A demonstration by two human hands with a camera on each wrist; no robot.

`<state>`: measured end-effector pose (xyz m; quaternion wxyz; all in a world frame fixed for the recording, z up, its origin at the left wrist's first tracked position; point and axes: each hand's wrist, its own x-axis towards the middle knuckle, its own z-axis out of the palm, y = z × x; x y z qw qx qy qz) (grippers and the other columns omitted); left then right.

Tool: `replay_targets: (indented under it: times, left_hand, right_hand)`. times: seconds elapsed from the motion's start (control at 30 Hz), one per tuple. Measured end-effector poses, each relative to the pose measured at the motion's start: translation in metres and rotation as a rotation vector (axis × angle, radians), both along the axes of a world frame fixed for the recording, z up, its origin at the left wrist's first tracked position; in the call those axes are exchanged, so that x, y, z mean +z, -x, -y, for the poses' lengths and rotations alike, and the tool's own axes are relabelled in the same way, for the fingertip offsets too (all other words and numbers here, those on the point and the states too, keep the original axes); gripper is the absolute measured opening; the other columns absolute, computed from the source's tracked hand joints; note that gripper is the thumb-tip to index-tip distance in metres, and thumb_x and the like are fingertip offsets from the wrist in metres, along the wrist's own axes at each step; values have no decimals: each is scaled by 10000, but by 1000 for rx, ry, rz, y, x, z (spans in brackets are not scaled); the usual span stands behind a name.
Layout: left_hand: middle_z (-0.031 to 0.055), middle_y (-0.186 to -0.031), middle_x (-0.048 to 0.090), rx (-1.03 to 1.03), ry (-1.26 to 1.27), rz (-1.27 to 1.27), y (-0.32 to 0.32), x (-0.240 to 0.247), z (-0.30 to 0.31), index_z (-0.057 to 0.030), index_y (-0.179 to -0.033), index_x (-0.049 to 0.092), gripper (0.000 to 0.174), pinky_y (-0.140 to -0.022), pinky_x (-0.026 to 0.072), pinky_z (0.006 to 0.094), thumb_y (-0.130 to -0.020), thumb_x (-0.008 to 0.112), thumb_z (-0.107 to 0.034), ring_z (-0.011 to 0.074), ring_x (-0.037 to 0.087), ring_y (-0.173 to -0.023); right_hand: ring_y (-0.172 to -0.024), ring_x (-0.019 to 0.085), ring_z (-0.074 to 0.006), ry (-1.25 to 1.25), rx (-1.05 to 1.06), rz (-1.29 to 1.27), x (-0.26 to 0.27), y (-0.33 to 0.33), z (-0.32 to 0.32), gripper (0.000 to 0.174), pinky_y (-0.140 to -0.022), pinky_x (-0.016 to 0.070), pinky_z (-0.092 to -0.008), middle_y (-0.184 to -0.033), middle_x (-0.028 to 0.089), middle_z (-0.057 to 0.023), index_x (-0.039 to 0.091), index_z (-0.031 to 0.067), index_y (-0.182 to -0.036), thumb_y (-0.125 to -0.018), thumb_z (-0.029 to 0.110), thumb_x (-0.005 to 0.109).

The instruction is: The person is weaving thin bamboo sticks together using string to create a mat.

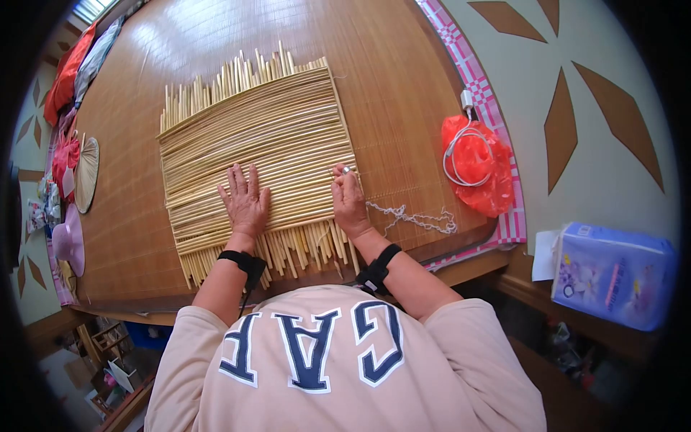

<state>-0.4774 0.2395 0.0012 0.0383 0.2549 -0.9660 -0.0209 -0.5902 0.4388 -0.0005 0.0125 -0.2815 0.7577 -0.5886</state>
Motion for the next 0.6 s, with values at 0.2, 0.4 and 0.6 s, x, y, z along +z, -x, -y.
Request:
replay_targets:
  times: [0.2, 0.4, 0.6]
  left_hand:
    - [162, -1469, 110, -2, -53, -31, 0, 4, 0, -167, -1412, 211, 583, -1059, -27, 538, -904, 350, -417, 306, 31, -1367]
    - [163, -1468, 103, -6, -82, -32, -2, 4, 1, -168, -1413, 201, 583, -1051, -54, 556, -909, 308, -440, 302, 4, -1368]
    - [170, -1467, 100, -1, -125, -38, -2, 10, 2, -153, -1410, 209, 587, -1052, -45, 555, -908, 321, -434, 306, 4, -1367]
  right_hand:
    - [-1005, 557, -296, -6, -33, 46, -1, 0, -1, 47, -854, 431, -342, -1066, 542, -191, 438, 13, -869, -881, 56, 455]
    - [-1001, 569, -267, -22, -41, 79, 3, -2, 1, 57, -865, 433, -333, -1097, 548, -183, 445, 17, -860, -882, 68, 460]
    - [-1003, 567, -265, -51, -70, 68, -6, 1, 1, 59, -860, 430, -331, -1093, 550, -182, 450, 21, -843, -881, 65, 458]
